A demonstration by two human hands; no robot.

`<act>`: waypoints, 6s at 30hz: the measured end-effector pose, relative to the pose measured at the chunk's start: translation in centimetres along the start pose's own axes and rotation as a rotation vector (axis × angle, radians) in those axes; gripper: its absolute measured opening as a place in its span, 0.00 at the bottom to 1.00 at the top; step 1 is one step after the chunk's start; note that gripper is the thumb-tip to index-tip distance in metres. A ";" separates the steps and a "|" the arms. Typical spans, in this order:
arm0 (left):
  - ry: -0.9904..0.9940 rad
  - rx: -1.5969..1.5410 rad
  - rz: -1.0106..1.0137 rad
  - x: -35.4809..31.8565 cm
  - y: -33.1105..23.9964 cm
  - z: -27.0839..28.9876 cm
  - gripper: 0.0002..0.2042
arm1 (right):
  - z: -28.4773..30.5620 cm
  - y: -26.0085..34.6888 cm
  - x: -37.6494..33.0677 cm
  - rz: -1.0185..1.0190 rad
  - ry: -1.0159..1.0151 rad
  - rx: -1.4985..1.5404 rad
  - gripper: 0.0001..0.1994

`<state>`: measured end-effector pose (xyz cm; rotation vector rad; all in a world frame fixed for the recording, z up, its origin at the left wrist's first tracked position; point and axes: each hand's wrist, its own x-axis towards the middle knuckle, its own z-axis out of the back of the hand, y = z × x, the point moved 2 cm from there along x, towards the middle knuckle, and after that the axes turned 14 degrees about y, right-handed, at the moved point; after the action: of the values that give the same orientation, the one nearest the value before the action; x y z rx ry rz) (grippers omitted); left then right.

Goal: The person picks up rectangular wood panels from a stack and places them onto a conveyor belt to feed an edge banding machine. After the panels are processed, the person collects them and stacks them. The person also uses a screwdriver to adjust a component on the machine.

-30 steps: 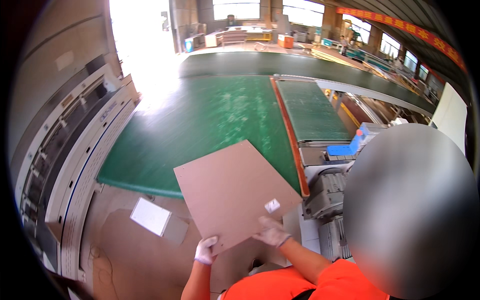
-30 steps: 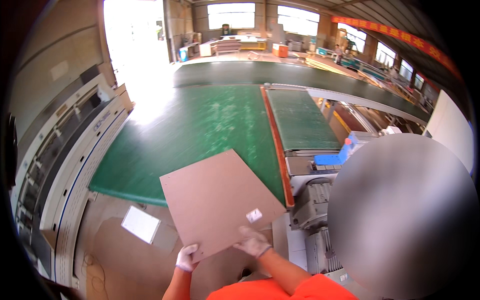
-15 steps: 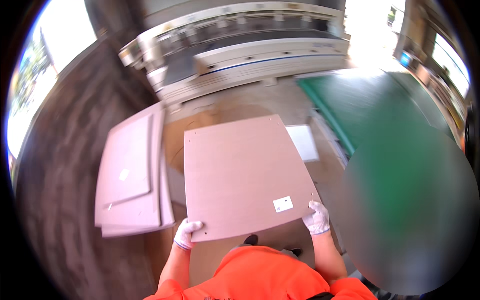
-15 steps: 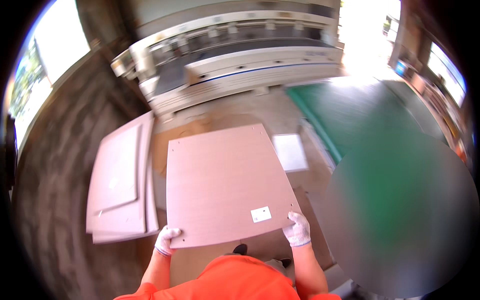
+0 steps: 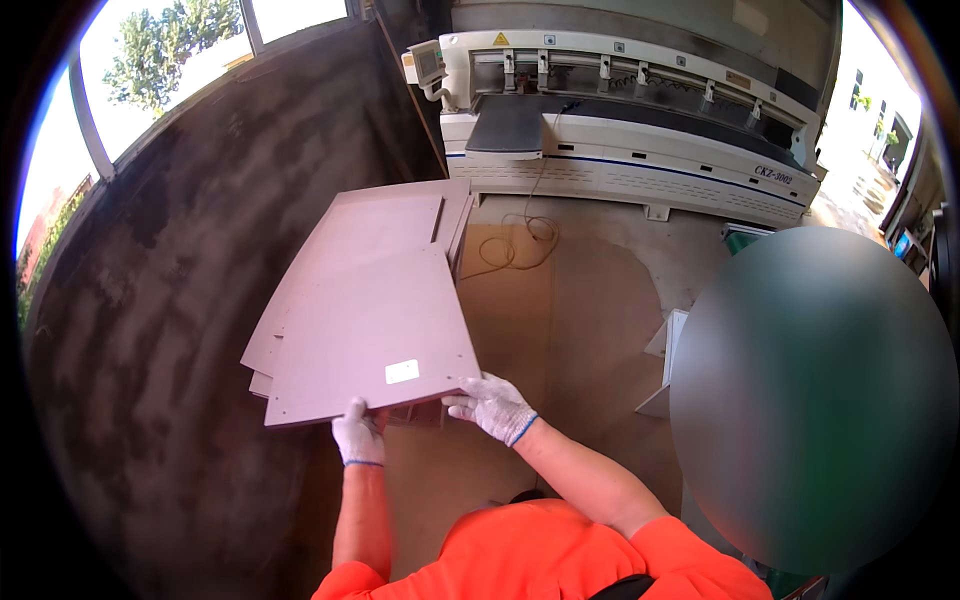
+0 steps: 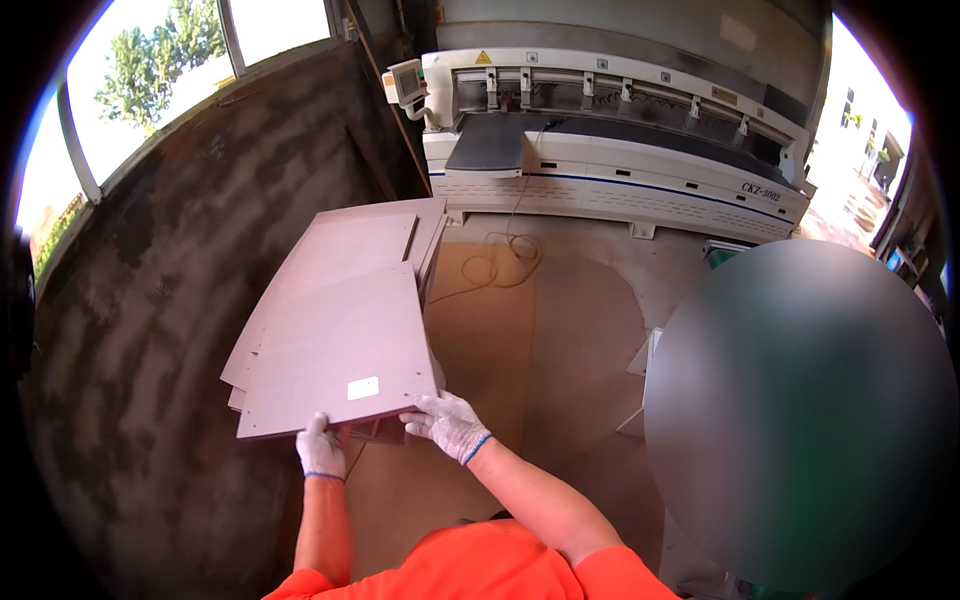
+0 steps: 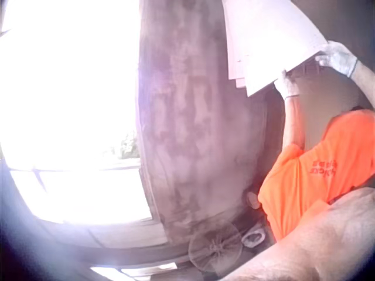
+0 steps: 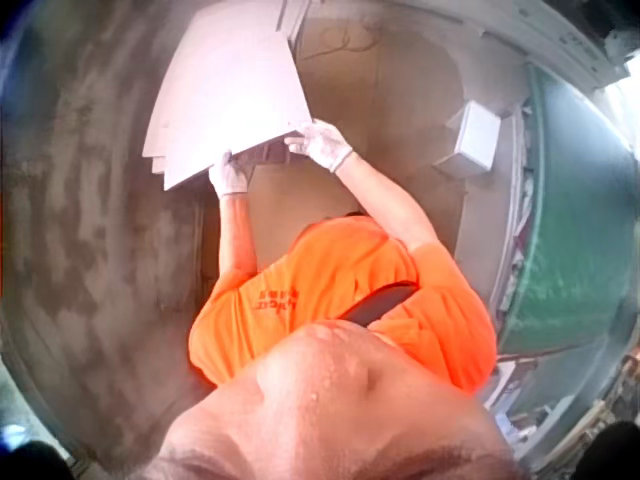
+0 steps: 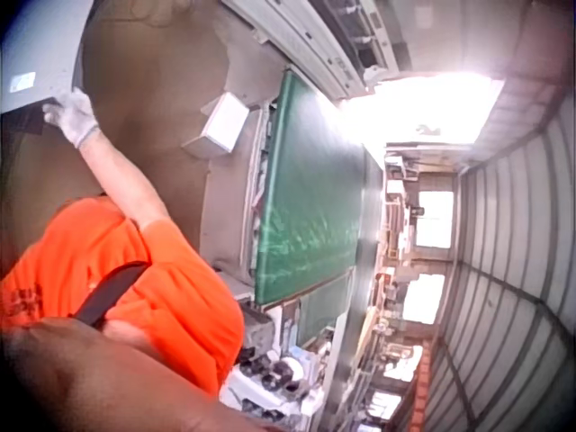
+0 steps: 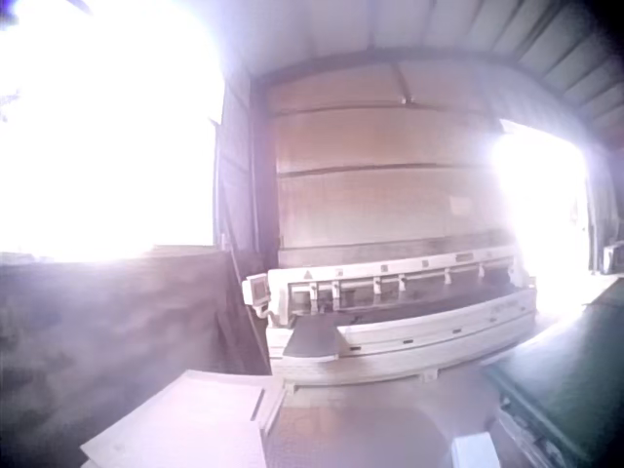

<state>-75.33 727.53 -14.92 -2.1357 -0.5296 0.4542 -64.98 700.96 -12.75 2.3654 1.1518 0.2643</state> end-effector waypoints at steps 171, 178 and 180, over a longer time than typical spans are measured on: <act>1.406 1.066 -0.022 -31.5 44.4 -35.3 0.28 | 6.5 -5.3 -62.9 0.718 -1.188 0.121 0.05; 1.745 1.047 -0.363 -43.3 51.2 -44.3 0.27 | 8.7 -14.0 -77.1 0.912 -1.490 0.250 0.07; 1.818 0.997 -0.445 -46.5 53.0 -47.4 0.28 | 8.4 -14.4 -79.1 0.961 -1.592 0.290 0.08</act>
<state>-80.12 643.45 -25.82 -0.7388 0.2999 -1.1871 -121.06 643.93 -24.17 2.0898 -0.7093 -1.3012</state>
